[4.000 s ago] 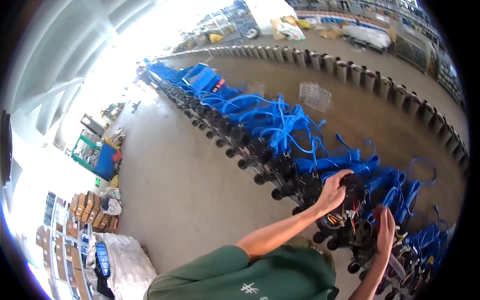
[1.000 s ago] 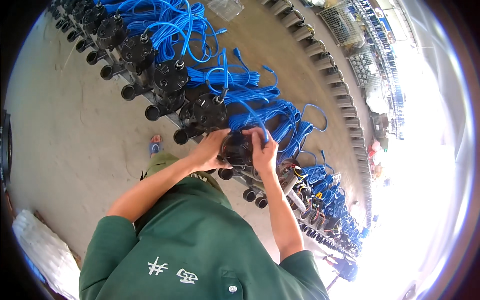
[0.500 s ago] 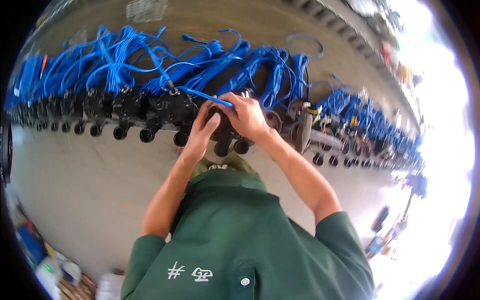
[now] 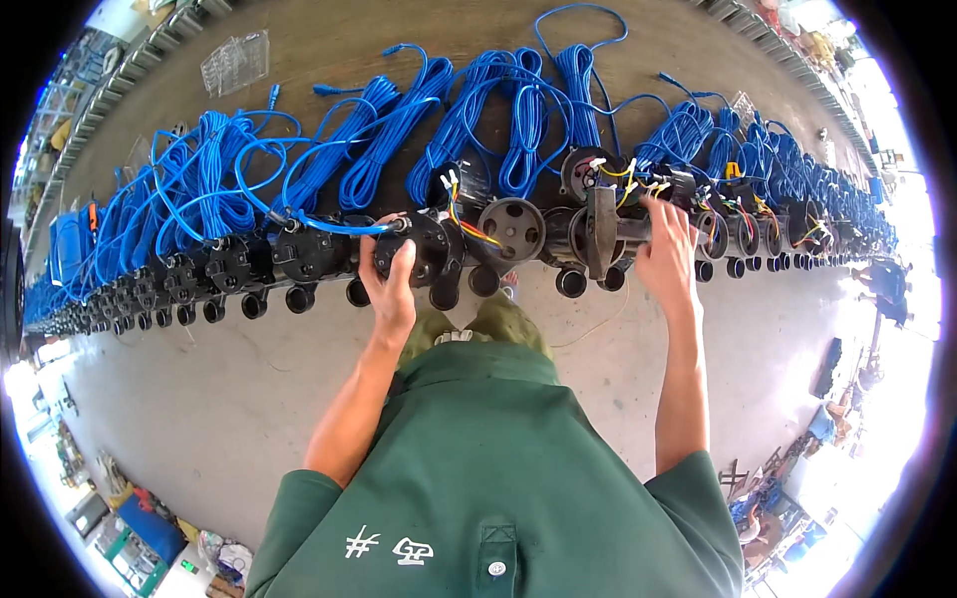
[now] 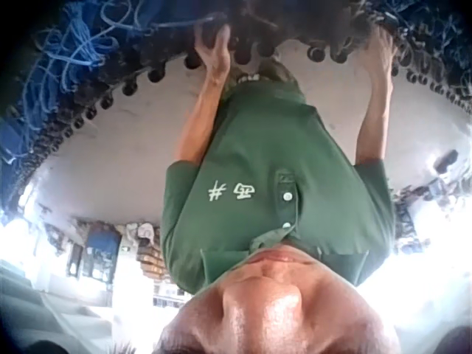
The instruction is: The person assembles industrial submersible pumps in a warehouse setting by fitting end caps onto pump bodies and securing them using a hammer.
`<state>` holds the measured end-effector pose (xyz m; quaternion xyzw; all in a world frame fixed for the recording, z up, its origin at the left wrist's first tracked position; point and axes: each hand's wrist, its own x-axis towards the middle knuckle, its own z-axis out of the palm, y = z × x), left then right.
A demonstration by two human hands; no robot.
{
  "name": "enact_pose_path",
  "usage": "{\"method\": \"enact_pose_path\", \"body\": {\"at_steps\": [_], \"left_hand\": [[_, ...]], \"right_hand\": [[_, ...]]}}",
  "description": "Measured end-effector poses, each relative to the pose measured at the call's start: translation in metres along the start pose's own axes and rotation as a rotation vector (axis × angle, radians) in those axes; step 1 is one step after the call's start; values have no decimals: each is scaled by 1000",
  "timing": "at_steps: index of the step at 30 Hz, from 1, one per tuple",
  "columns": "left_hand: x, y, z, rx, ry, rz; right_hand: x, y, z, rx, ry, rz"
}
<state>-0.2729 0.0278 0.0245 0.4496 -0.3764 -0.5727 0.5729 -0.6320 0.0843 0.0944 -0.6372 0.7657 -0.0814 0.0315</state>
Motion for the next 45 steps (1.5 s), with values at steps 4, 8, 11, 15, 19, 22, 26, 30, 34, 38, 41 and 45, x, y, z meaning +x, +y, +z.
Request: {"method": "enact_pose_path", "body": {"at_steps": [4, 8, 11, 15, 19, 22, 26, 30, 34, 38, 41, 45], "left_hand": [[-8, 3, 10, 87, 72, 7], [-5, -1, 5, 111, 46, 88], [-3, 1, 2, 48, 38, 36], [-2, -2, -2, 86, 63, 48], [1, -1, -2, 53, 59, 13], [2, -2, -2, 40, 36, 5], [5, -2, -4, 71, 4, 18], [1, -5, -4, 50, 18, 1], [0, -3, -6, 55, 11, 11], [3, 2, -8, 45, -9, -13], [7, 0, -16, 91, -31, 2], [8, -5, -8, 66, -39, 27]], "right_hand": [[5, 4, 8, -113, 27, -126], [22, 3, -8, -121, 22, -211], [14, -4, -23, -169, -18, -200], [-4, -38, -36, 211, -199, 21], [-27, -68, -17, 712, -396, 95], [-18, -112, -19, 807, -777, 242], [-23, -120, -3, 980, -863, 239], [-27, -113, -4, 1161, -827, 368], [-23, -121, -10, 1055, -739, 309], [-13, -140, -22, 755, -696, 229], [-11, -145, -26, 766, -711, 255], [-3, -145, -44, 833, -663, 157]]}}
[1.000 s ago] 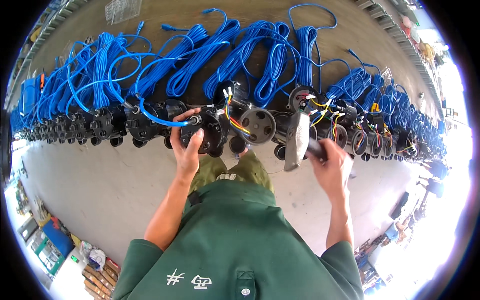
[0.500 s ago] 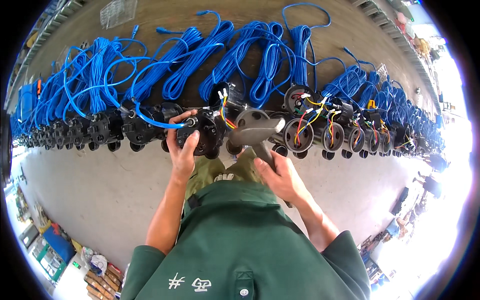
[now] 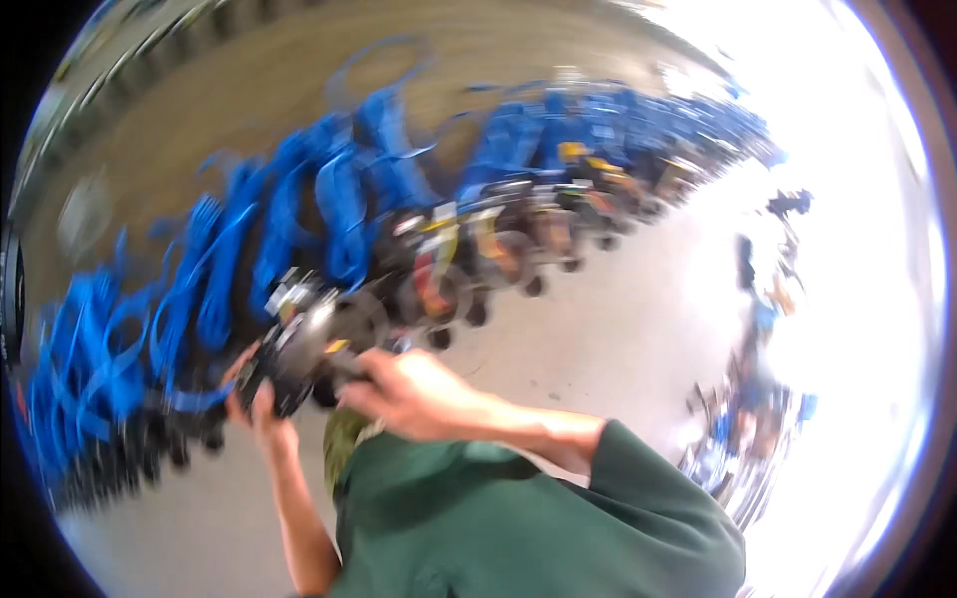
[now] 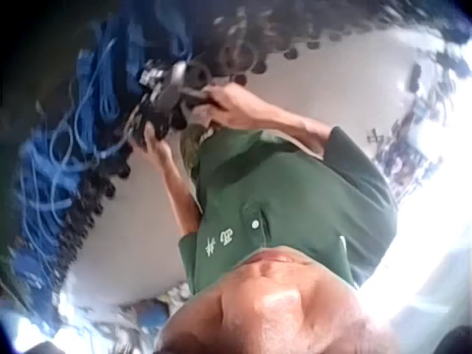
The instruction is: The person assembles industrial submersible pumps in a warehouse setting by fitting end caps onto pump bodies and securing them using a hammer.
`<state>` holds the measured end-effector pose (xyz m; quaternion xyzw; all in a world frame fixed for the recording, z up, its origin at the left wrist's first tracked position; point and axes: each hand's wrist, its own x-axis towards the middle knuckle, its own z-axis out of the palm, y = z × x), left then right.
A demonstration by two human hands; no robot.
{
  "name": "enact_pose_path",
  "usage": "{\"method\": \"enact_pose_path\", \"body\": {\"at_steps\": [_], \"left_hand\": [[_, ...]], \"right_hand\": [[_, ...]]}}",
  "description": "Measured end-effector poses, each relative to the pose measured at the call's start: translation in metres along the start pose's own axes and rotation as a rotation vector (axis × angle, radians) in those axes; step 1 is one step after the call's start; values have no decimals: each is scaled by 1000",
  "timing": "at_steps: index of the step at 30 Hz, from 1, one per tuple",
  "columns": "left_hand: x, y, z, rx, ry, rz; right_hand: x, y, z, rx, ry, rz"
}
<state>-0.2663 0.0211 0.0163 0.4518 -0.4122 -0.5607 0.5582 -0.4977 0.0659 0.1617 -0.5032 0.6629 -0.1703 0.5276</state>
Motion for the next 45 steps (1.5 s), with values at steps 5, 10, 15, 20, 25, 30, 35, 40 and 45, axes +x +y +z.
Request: {"method": "enact_pose_path", "body": {"at_steps": [5, 10, 15, 20, 25, 30, 35, 40, 45], "left_hand": [[-3, -54, -37, -42, 207, -216], [8, -98, -82, 369, 19, 75], [15, -108, -95, 360, -160, 239], [-8, 18, 6, -69, -4, -158], [-5, 2, -4, -155, -43, -81], [-6, -4, -7, -32, -7, -39], [-5, -10, -16, 139, -44, 110], [-5, -24, -21, 452, -131, 434], [-1, -31, -18, 275, -109, 358]], "right_hand": [[8, 8, 22, -55, 130, -226], [-18, -1, 11, -32, 82, -169], [-27, -22, 19, -92, 202, -374], [-2, -16, 29, -225, 94, -31], [-33, -43, 17, 34, 195, -218], [-7, 3, 53, -346, 265, -256], [-16, -40, 26, -199, 73, -133], [-33, -75, 33, -311, 108, -739], [16, -33, 74, -514, 55, -369]]}}
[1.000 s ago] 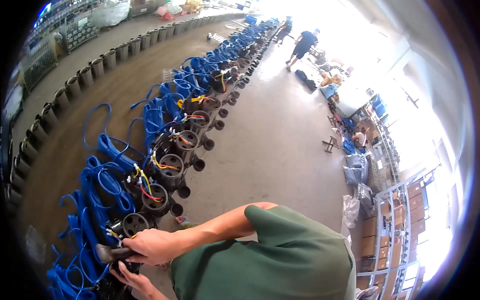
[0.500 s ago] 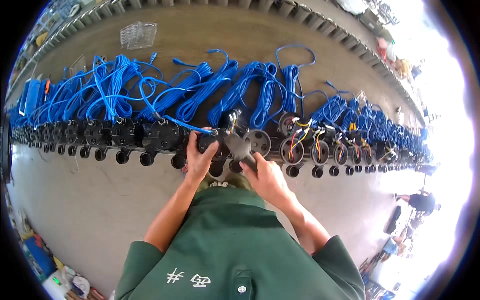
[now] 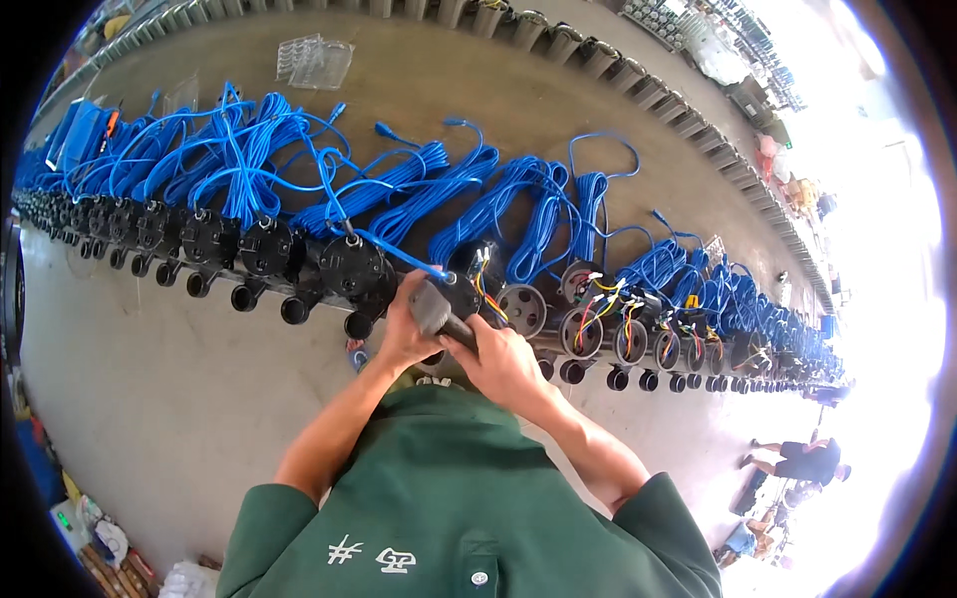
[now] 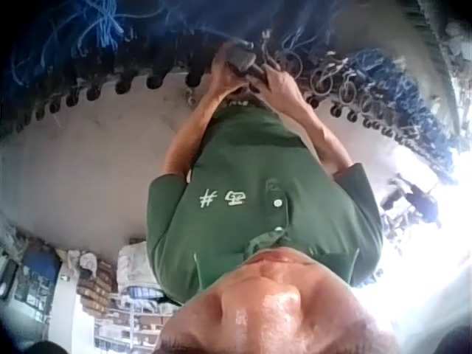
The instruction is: The person assembles industrial submersible pumps in a warehouse setting by fitting end caps onto pump bodies and securing them using a hammer.
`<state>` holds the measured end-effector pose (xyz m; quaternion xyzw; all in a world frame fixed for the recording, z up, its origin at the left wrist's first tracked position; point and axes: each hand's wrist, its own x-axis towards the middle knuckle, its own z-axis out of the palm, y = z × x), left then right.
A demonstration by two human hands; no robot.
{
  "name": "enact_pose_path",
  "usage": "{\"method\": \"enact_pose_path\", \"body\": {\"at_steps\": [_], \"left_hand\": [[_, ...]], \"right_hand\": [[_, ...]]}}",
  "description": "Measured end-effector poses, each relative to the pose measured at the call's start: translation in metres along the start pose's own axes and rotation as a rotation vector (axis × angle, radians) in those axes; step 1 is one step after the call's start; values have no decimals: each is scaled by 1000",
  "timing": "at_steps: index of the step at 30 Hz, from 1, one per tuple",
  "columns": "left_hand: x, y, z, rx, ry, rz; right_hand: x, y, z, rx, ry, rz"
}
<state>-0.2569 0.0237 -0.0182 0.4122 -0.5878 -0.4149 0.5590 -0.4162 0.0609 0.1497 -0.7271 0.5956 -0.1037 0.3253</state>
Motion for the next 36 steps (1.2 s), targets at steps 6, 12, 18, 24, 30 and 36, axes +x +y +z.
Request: {"method": "enact_pose_path", "body": {"at_steps": [6, 12, 18, 24, 30, 36], "left_hand": [[5, 23, -13, 146, 15, -2], [9, 29, -6, 193, -9, 2], [2, 19, -13, 167, 1, 12], [5, 22, -7, 108, -42, -24], [6, 17, -7, 57, -38, -96], [6, 12, -4, 35, -88, -95]], "right_hand": [[-20, -23, -77, 532, 21, 142], [-20, 30, -15, 107, 203, 158], [-33, -31, -75, 457, 106, 205], [-3, 6, 10, -3, 60, -25], [-12, -20, -58, 155, -57, 72], [-36, 15, -54, 318, 168, 140]]}}
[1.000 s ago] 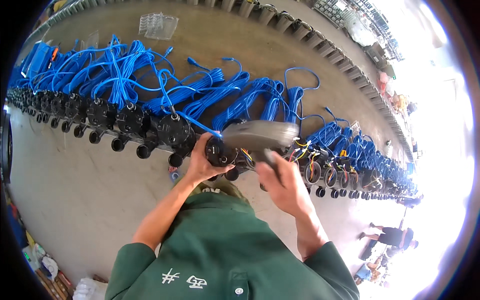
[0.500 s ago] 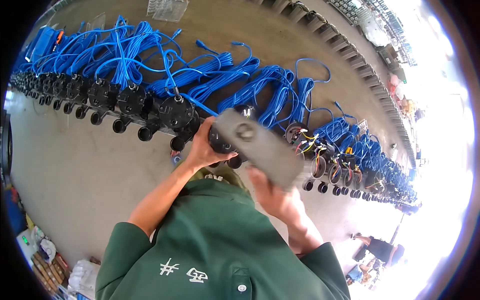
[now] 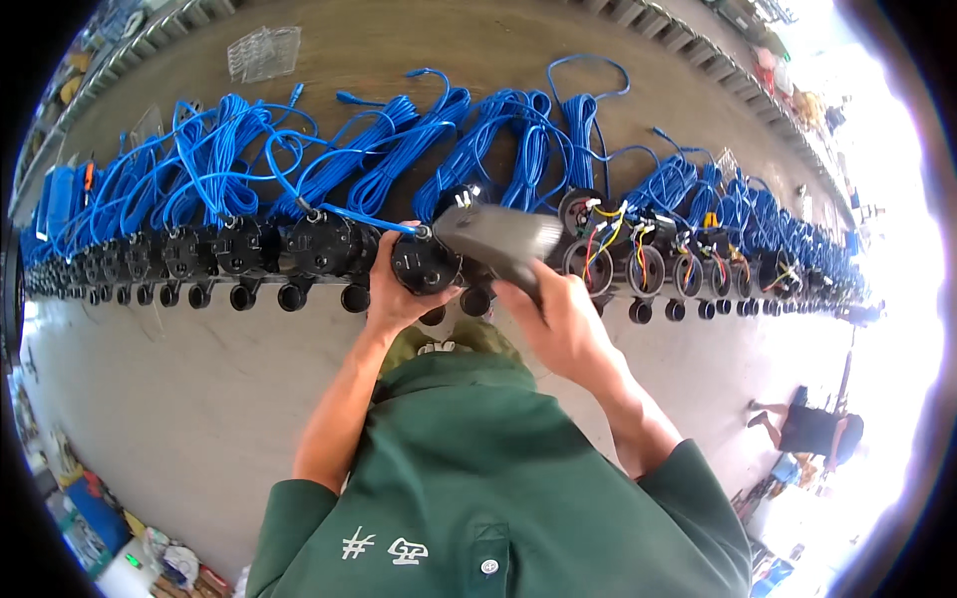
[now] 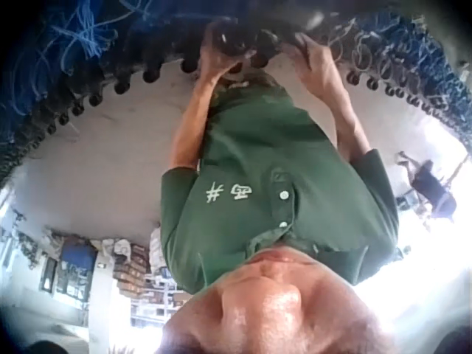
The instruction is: The person assembles industrial submersible pumps in a warehouse setting by fitting end caps onto pump bodies and securing them using a hammer.
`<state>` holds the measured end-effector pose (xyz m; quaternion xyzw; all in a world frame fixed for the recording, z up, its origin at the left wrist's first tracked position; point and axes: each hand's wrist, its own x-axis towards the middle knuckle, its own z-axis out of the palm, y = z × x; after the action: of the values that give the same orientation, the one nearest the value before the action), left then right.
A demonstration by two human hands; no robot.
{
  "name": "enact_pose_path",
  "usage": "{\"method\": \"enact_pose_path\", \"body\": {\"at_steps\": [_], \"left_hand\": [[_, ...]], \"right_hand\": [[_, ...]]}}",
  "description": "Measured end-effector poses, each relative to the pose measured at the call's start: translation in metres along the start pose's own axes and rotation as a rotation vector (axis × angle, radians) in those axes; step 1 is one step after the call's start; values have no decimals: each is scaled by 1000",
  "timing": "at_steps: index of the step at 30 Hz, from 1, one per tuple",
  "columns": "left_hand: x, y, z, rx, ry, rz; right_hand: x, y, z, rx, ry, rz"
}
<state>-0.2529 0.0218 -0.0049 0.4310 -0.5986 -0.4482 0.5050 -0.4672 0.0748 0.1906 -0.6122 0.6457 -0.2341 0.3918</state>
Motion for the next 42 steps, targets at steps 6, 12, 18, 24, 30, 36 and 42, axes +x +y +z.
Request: {"method": "enact_pose_path", "body": {"at_steps": [6, 12, 18, 24, 30, 36, 42], "left_hand": [[-3, 1, -4, 5, -47, 23], [-84, 3, -33, 357, -14, -296], [-122, -6, -49, 398, 97, -589], [-123, -80, -29, 121, 49, -653], [-72, -92, 19, -75, -245, -1099], [-91, -132, 26, 6, -211, -624], [-103, -161, 26, 191, -211, -615]], "right_hand": [[3, 54, 2, 266, -130, 345], [-42, 64, -7, 424, -33, 393], [-64, 101, 22, 465, -60, 505], [-56, 99, 36, 413, -101, 460], [-48, 95, 42, 276, -101, 409], [-46, 101, 49, 234, -97, 389], [-50, 107, 65, 343, -85, 409]]}}
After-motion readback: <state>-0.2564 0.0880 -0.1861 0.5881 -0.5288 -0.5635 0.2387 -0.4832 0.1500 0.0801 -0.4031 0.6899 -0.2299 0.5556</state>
